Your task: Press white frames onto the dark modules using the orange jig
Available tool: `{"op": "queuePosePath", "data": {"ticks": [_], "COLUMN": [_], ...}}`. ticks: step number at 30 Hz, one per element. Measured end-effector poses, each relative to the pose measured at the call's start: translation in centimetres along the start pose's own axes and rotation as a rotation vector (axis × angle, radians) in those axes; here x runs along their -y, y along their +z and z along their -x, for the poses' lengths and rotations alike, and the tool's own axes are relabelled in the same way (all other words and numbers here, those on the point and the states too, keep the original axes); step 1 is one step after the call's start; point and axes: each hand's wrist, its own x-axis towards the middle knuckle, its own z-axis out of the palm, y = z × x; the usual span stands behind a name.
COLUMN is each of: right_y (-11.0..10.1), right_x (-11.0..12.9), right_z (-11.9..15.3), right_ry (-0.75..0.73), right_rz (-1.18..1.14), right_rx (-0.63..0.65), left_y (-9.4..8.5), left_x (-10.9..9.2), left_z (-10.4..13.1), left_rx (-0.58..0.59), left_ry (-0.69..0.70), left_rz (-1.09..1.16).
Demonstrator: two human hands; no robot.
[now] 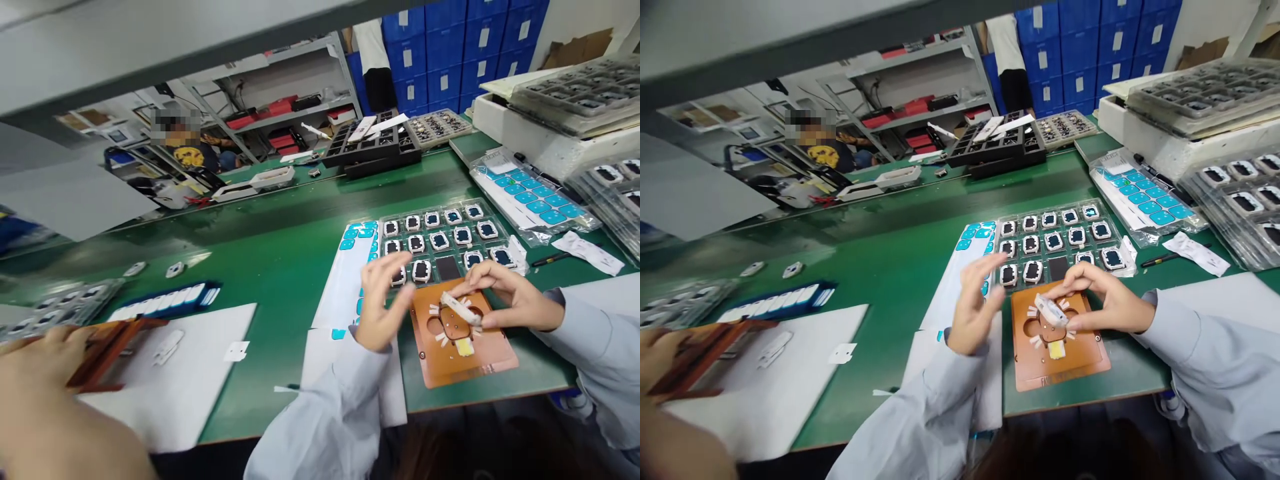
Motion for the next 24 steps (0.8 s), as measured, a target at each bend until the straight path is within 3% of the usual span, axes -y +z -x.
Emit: {"op": "queuePosePath", "data": {"ticks": [2,3,5,7,11,14,20,24], "right_y": [-0.5,-0.8,-1.5,-2.3,-3.4,-3.2,-1.6,-1.1], "right_x": [-0.1,-0.1,-0.4,-0.7,-1.1,-1.0,0.4,1.5], "right_z": [-0.1,-0.3,-0.6,-1.0,-1.4,-1.2,-1.6,-3.0], "right_ry": [0.127,0.161,0.165,0.119,0.038,-0.007,-0.017,0.008], "right_rz": [-0.192,-0.281,-0.423,-0.495,-0.509,-0.506,-0.472,-0.447], "right_rx": [-0.04,-0.095,-0.233,-0.339,-0.38,-0.339,-0.138,0.019], "left_y": [-0.4,-0.7,-1.1,-1.2,-1.0,-0.9,-0.5,-0.1], "left_x": [2.0,3.0,4.6,5.8,7.0,6.8,4.7,5.2], "left_z": [-0.8,-1.3,-2.0,-2.5,-2.8,-2.7,-2.8,-2.9], "left_rx": [-0.166,-0.187,-0.149,-0.094,-0.045,-0.001,0.007,0.048], "left_ry": [-0.217,-0.338,-0.54,-0.653,-0.748,-0.764,-0.595,-0.642], "left_rz": [-0.175,-0.288,-0.483,-0.573,-0.597,-0.604,-0.656,-0.692]}}
